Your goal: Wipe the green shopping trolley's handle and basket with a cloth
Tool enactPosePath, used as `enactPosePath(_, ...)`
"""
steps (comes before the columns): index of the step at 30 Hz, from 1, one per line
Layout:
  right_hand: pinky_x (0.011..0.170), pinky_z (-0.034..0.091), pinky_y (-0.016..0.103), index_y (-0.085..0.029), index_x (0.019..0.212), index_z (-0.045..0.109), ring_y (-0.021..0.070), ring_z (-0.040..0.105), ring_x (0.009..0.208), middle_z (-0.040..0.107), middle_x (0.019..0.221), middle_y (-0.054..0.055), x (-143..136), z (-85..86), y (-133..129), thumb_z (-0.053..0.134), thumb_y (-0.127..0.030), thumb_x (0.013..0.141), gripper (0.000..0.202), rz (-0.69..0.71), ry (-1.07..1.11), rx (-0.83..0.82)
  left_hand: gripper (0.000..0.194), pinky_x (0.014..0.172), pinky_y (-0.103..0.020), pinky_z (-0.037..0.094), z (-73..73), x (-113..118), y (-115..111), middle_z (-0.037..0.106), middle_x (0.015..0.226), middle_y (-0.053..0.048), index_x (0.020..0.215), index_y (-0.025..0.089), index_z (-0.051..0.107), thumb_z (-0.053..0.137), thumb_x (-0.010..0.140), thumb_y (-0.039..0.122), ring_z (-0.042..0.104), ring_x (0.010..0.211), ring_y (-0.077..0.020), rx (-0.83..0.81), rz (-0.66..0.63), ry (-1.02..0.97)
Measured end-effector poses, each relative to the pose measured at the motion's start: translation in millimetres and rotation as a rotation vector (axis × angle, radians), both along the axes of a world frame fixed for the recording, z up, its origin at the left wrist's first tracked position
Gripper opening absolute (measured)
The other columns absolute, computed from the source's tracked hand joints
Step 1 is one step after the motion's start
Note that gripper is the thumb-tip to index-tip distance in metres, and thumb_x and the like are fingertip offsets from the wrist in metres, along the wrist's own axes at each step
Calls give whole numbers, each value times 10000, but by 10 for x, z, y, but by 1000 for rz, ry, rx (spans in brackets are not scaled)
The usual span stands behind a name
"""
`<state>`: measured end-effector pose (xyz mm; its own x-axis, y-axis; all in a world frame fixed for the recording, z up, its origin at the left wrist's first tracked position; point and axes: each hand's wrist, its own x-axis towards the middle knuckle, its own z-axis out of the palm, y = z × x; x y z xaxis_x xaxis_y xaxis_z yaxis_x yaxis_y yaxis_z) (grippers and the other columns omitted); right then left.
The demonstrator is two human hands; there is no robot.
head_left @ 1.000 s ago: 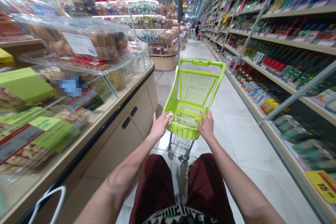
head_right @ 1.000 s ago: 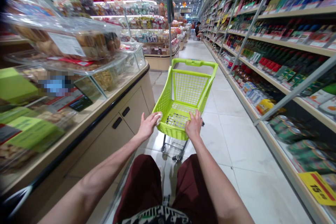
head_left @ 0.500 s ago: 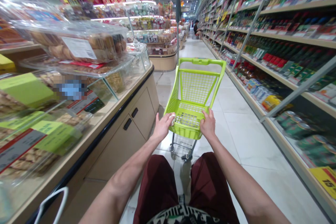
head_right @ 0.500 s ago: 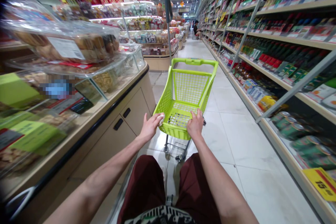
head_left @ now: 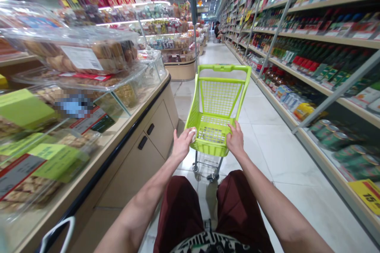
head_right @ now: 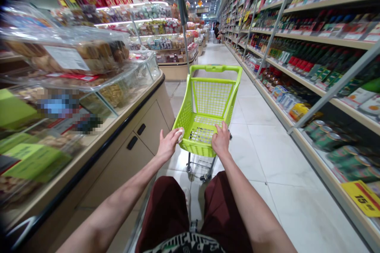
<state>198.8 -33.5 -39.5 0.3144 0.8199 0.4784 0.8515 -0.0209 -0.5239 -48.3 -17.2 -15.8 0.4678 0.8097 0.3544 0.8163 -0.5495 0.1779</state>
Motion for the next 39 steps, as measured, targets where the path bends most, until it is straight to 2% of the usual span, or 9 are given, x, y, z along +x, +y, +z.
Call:
enactPosePath(4,995,279,446,-132,1124,524,247,282,1244,315,1355,114,-11,-1,11,369,-116,733,420,-4,3,37,439,1038,-567,13,-22,162,-94,453,1299,-44,1236,293,382,329,841,109,399,1193,-199,2,-19,-21)
enactPosePath(9,986,291,453,-126,1121,529,255,284,1242,316,1353,124,25,12,-7,377,-122,731,419,-13,-17,24,434,1055,-533,-4,-51,440,-238,437,1315,-41,1227,288,404,339,839,107,358,1228,-200,-6,-149,-12)
enactPosePath(12,984,293,459,-118,1122,527,261,281,1244,316,1351,134,60,20,-29,383,-127,734,414,-22,-22,34,434,1055,-532,-13,-37,414,-227,446,1308,-30,1225,294,406,338,840,104,362,1226,-194,-4,-161,-9)
enactPosePath(16,978,297,471,-125,1144,504,263,271,1249,307,1357,133,72,17,-67,370,-161,756,412,-25,-21,56,406,1048,-549,1,13,243,-152,459,1296,-36,1220,290,408,344,850,135,393,1203,-194,4,-35,-15)
enactPosePath(19,984,293,465,-102,1167,481,255,271,1250,319,1348,151,20,4,-84,343,-194,780,422,-17,-11,50,385,1044,-561,22,29,235,-149,464,1291,-44,1206,287,423,362,850,154,399,1199,-205,9,20,-27)
enactPosePath(28,1007,259,469,-88,1196,445,233,240,1268,374,1317,150,-49,-19,-59,255,-312,841,461,-55,92,103,380,1049,-546,65,3,882,-402,454,1295,-56,1204,269,423,378,845,152,375,1216,-206,1,-261,-14)
enactPosePath(32,1000,255,484,-100,1206,441,245,259,1260,372,1320,153,-5,-28,-81,229,-374,850,496,-57,137,115,356,1053,-533,45,-31,751,-326,454,1294,-38,1204,276,415,372,862,189,377,1210,-189,13,-265,-12)
enactPosePath(36,987,248,508,-108,1204,448,265,263,1256,362,1325,158,-14,-54,-67,209,-410,850,524,-48,148,133,333,1048,-540,43,-11,499,-232,478,1266,-52,1200,268,417,380,869,246,400,1184,-186,-3,-144,-37)
enactPosePath(39,983,242,513,-107,1198,455,271,263,1254,360,1322,163,-49,-58,-41,190,-423,848,541,-46,161,151,331,1046,-541,52,29,534,-263,475,1267,-51,1204,269,409,369,876,273,404,1176,-181,-29,-135,-68)
